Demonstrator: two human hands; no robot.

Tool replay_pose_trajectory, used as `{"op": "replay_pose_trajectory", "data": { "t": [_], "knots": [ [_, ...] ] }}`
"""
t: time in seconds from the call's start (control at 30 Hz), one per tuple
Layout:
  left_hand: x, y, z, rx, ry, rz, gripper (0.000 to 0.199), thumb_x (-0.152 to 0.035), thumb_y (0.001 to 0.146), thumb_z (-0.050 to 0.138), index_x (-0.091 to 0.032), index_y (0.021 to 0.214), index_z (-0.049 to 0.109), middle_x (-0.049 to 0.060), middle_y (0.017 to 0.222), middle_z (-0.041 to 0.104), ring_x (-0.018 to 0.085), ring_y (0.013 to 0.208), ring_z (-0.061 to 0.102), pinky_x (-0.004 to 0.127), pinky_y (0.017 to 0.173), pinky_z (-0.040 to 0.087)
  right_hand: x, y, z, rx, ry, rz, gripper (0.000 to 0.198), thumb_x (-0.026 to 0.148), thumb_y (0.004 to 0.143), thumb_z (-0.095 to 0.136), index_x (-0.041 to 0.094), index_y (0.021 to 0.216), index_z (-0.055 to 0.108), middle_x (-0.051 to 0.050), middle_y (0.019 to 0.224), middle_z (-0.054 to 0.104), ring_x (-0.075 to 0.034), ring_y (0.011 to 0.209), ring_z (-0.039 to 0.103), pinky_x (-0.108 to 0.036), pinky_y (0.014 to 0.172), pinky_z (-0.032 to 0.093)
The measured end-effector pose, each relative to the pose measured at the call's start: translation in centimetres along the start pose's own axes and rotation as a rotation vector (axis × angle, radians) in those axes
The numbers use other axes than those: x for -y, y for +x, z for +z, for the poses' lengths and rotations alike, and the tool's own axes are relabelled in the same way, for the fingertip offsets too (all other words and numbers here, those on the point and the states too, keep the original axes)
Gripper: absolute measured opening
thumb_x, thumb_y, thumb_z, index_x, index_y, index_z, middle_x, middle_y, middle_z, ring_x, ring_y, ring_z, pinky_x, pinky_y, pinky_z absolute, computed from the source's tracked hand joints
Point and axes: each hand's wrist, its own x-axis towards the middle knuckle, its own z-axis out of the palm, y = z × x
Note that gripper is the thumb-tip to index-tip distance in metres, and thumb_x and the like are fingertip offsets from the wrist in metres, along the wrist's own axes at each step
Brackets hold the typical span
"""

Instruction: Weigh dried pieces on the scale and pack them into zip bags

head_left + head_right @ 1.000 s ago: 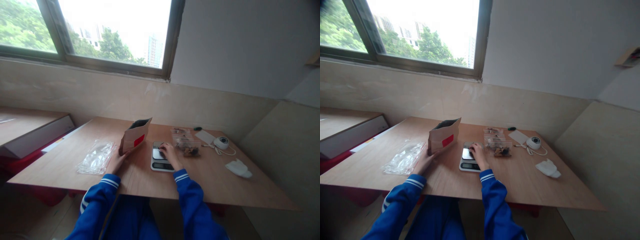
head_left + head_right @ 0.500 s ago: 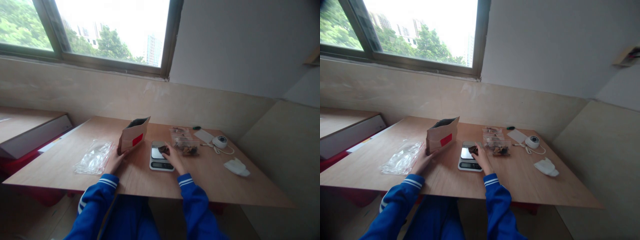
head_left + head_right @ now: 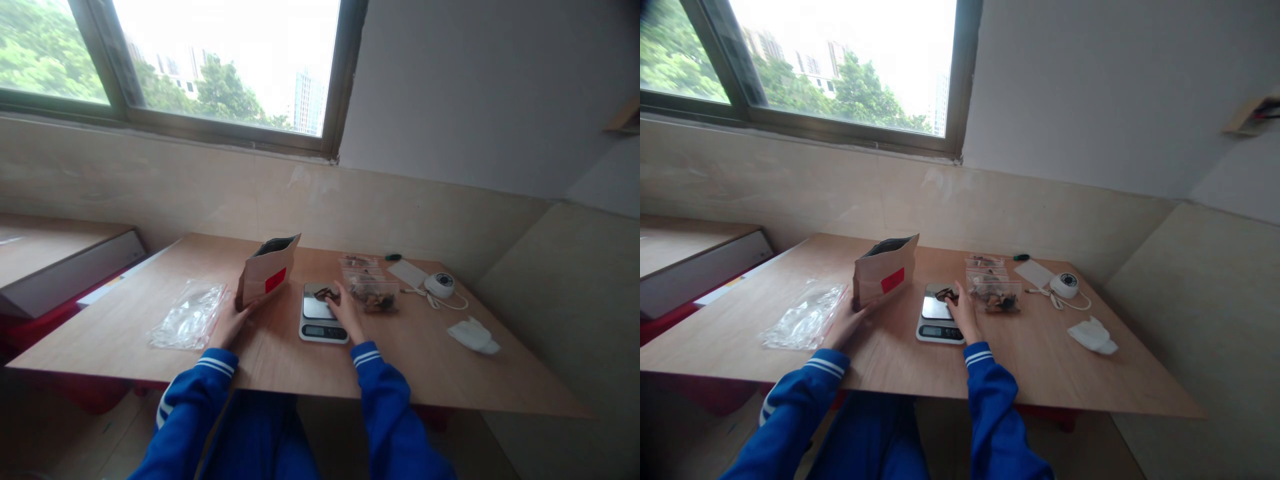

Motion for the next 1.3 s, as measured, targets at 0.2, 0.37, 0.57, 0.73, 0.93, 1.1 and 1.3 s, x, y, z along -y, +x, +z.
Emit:
{"op": "replay_pose_trajectory", "data": {
  "t": [0.2, 0.37, 0.57, 0.73, 0.93, 1.1, 1.3],
  "knots": [
    [0.3, 0.1, 0.1, 0.070, -0.080, -0.034, 0.056, -0.048, 0.075, 0.063, -0.018, 0.122, 0.055, 0.011, 0.114, 0.066, 0.032, 0.109, 0.061, 0.048, 0.093, 0.051, -0.5, -0.8, -0.1, -0.037, -0.010, -0.022, 0.058, 0.019, 0.075, 0.060, 0.016, 0.132, 0.049, -0.016, 0.130, 0.058, -0.028, 0.120, 0.056, -0.045, 0.101, 0.043],
    [0.7, 0.3, 0.1, 0.067, -0.069, -0.011, 0.055, -0.047, 0.076, 0.063, -0.018, 0.122, 0.055, 0.011, 0.116, 0.065, 0.031, 0.110, 0.061, 0.046, 0.095, 0.049, 0.5, -1.4, -1.0, -0.010, -0.094, -0.029, 0.057, 0.015, 0.074, 0.058, 0.014, 0.130, 0.049, -0.016, 0.128, 0.059, -0.029, 0.119, 0.056, -0.046, 0.101, 0.043],
    [0.2, 0.2, 0.1, 0.046, -0.087, -0.020, 0.055, -0.045, 0.076, 0.064, -0.018, 0.123, 0.053, 0.011, 0.121, 0.063, 0.029, 0.112, 0.060, 0.044, 0.097, 0.048, 4.8, -0.6, -3.1, -0.115, -0.059, -0.130, 0.036, 0.022, 0.086, 0.049, 0.014, 0.120, 0.056, -0.016, 0.119, 0.061, -0.028, 0.111, 0.058, -0.047, 0.096, 0.046],
    [1.4, 0.5, 0.1, 0.033, -0.067, -0.041, 0.055, -0.048, 0.072, 0.068, -0.018, 0.116, 0.054, 0.010, 0.114, 0.064, 0.030, 0.108, 0.061, 0.045, 0.095, 0.047, 11.4, 0.3, -5.2, -0.064, 0.149, -0.358, 0.026, 0.020, 0.092, 0.043, 0.020, 0.110, 0.061, -0.008, 0.109, 0.064, -0.019, 0.102, 0.061, -0.034, 0.089, 0.051],
    [2.7, 0.5, 0.3, 0.047, -0.139, -0.049, 0.054, -0.046, 0.070, 0.070, -0.019, 0.114, 0.054, 0.007, 0.107, 0.065, 0.026, 0.101, 0.062, 0.041, 0.088, 0.050, 15.8, 1.1, -4.1, 0.145, 0.070, -0.592, 0.031, 0.016, 0.095, 0.038, 0.020, 0.120, 0.057, -0.009, 0.122, 0.060, -0.018, 0.119, 0.052, -0.036, 0.105, 0.041],
    [2.6, 0.2, 0.2, 0.041, -0.132, -0.035, 0.050, -0.045, 0.071, 0.069, -0.019, 0.111, 0.055, 0.006, 0.105, 0.063, 0.024, 0.098, 0.062, 0.038, 0.084, 0.051, 16.2, 1.4, -4.3, 0.158, -0.067, -0.623, 0.022, 0.020, 0.094, 0.045, 0.017, 0.106, 0.062, -0.010, 0.108, 0.063, -0.022, 0.108, 0.055, -0.039, 0.098, 0.044],
    [1.6, -0.1, -0.3, 0.044, 0.019, -0.006, 0.046, -0.037, 0.073, 0.064, -0.023, 0.116, 0.055, 0.003, 0.099, 0.063, 0.022, 0.087, 0.062, 0.036, 0.079, 0.051, 16.4, 1.2, -5.6, 0.347, -0.123, -0.592, 0.026, 0.015, 0.092, 0.046, 0.015, 0.077, 0.067, -0.009, 0.085, 0.067, -0.020, 0.088, 0.060, -0.032, 0.083, 0.047]
  ]
}}
